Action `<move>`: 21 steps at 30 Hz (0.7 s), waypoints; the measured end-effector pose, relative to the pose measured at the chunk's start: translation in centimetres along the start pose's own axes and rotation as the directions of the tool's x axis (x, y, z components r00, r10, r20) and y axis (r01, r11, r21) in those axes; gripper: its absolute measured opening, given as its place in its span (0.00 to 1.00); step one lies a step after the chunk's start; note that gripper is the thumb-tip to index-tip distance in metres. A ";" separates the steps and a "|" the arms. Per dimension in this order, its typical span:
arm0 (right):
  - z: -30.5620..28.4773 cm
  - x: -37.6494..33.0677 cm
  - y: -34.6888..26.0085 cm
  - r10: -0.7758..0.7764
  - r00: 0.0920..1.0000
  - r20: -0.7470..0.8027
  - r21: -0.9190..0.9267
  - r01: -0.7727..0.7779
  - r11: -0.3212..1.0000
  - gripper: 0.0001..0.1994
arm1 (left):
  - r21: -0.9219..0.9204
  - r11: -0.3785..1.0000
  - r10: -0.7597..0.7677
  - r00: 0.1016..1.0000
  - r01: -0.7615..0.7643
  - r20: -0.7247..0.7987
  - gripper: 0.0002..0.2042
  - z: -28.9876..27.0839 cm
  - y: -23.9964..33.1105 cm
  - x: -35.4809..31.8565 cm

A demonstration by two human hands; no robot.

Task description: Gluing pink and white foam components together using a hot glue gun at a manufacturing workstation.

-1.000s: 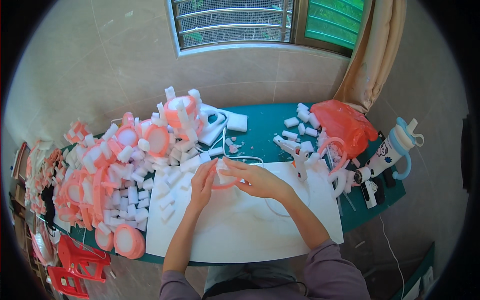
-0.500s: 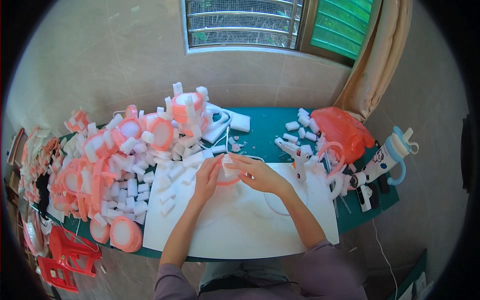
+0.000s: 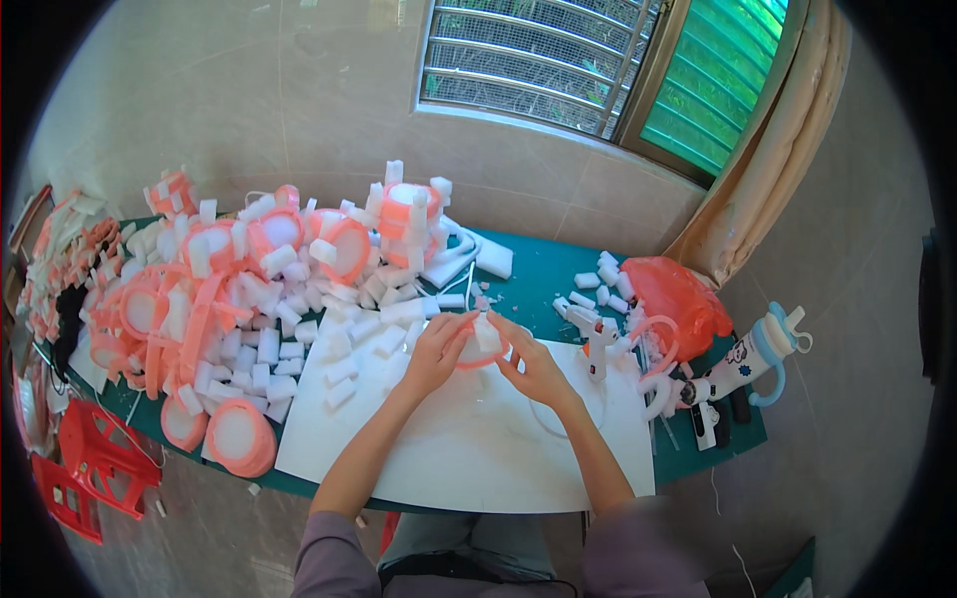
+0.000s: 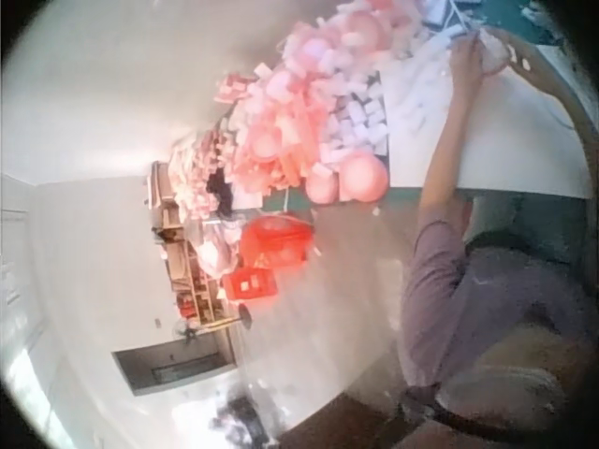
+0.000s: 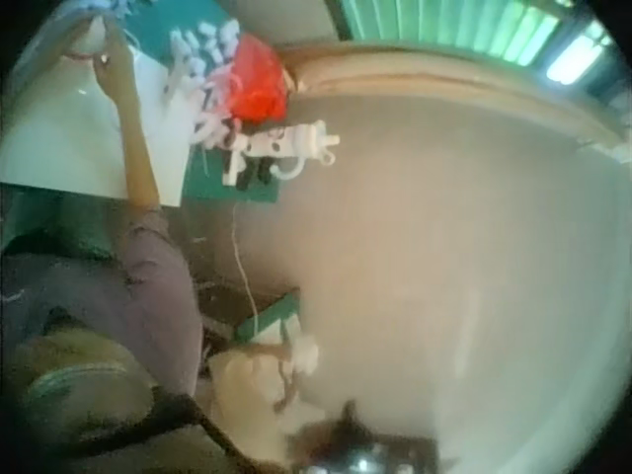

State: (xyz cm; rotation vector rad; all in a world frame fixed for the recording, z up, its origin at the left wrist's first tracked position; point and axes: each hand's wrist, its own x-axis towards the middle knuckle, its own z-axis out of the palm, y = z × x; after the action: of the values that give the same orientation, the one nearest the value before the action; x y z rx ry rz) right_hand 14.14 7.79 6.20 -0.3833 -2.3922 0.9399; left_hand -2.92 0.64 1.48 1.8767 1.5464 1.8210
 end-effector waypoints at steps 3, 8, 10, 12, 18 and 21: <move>0.6 -0.3 0.4 -0.031 0.998 -0.046 -0.036 0.029 0.999 0.27 | -0.023 0.999 0.029 1.000 -0.030 -0.011 0.14 0.3 -0.1 0.1; 1.6 -0.2 1.3 -0.094 0.990 -0.108 -0.097 0.084 0.992 0.28 | -0.035 0.999 0.012 0.999 -0.013 -0.036 0.13 0.5 -0.3 0.2; 1.6 0.0 1.4 -0.100 0.988 -0.116 -0.072 0.092 0.993 0.28 | -0.030 0.999 0.018 0.999 -0.019 -0.038 0.13 0.4 -0.3 0.4; 1.6 -0.4 1.1 -0.101 0.988 -0.120 -0.079 0.092 0.993 0.28 | -0.016 1.000 0.025 0.999 -0.025 -0.049 0.14 0.4 -0.1 0.0; 1.1 -1.5 1.3 -0.129 0.984 -0.120 -0.078 0.121 0.990 0.29 | 0.029 0.999 0.034 0.999 -0.034 -0.007 0.15 0.6 0.8 -0.4; 0.8 -2.2 1.5 -0.120 0.987 -0.104 -0.022 0.118 0.993 0.32 | 0.045 0.997 0.064 0.998 -0.064 0.000 0.15 0.8 1.0 -0.4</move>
State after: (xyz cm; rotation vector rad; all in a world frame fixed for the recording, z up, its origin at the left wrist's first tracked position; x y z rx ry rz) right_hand 15.55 7.48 3.79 -0.2843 -2.3007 0.8277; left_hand -1.60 0.34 1.61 1.9673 1.5581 1.8287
